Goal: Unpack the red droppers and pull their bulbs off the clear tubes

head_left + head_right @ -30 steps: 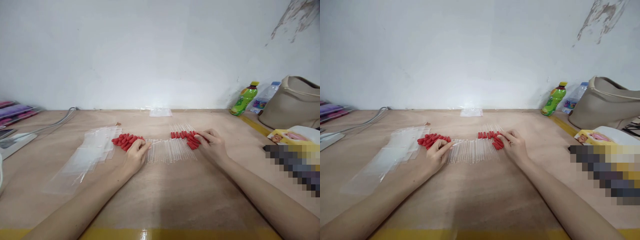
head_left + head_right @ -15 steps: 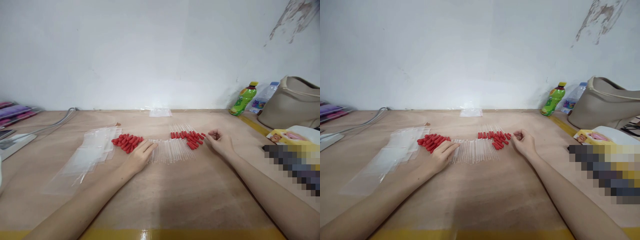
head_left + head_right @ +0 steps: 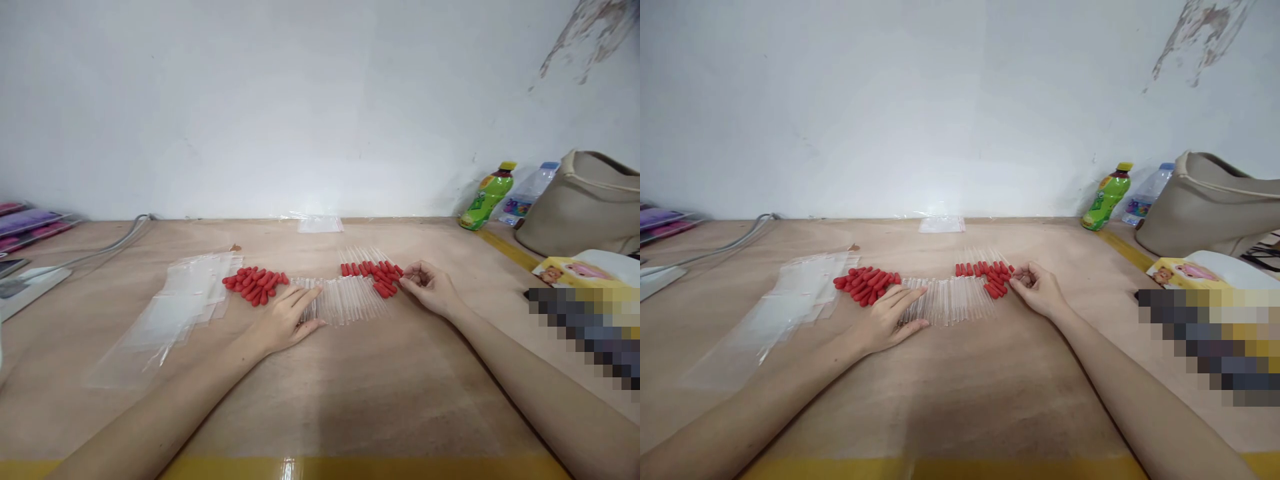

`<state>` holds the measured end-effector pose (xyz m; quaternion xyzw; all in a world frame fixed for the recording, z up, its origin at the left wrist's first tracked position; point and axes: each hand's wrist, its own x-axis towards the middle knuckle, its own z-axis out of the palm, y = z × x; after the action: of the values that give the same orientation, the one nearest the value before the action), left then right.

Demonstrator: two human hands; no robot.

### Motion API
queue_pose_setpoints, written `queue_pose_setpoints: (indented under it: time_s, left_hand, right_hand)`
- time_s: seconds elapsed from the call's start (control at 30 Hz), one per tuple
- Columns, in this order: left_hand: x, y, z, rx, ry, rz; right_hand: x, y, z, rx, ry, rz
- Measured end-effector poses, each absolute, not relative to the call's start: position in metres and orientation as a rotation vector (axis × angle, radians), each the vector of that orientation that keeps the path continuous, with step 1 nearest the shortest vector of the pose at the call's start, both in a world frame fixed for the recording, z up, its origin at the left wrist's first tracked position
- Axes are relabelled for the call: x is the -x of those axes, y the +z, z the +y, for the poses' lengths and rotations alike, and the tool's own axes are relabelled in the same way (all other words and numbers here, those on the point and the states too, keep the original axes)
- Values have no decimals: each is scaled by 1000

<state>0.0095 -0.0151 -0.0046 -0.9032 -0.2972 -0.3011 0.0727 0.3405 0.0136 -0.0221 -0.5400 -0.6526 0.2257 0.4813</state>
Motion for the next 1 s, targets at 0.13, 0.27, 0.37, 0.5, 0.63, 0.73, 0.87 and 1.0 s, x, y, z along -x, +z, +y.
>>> queue_pose_setpoints:
  time_s: [0.13, 0.27, 0.37, 0.5, 0.63, 0.73, 0.87, 1.0]
  left_hand:
    - [-9, -3, -15, 2695, -902, -950]
    - [-8, -2, -13, 2650, -816, -950]
    - [-8, -2, -13, 2636, -786, -959]
    - [-9, 0, -14, 2629, -803, -998]
    - [-11, 1, -15, 2628, -810, -1054]
    - [-11, 1, -16, 2621, -809, -1101]
    - [-10, 1, -18, 2567, -831, -1201]
    - [-9, -2, -17, 2451, -917, -1138]
  right_hand:
    - [-338, -23, 12, 1331, 460, -1673]
    - [-344, -25, 18, 1450, 286, -1599]
    - [-351, -27, 28, 1639, 161, -1491]
    - [-354, -27, 38, 1811, 201, -1518]
    - [-349, -25, 41, 1868, 226, -1530]
    - [-348, -26, 43, 1898, 238, -1438]
    - [-349, -25, 41, 1882, 168, -1316]
    - [-330, -18, 24, 1529, -186, -1381]
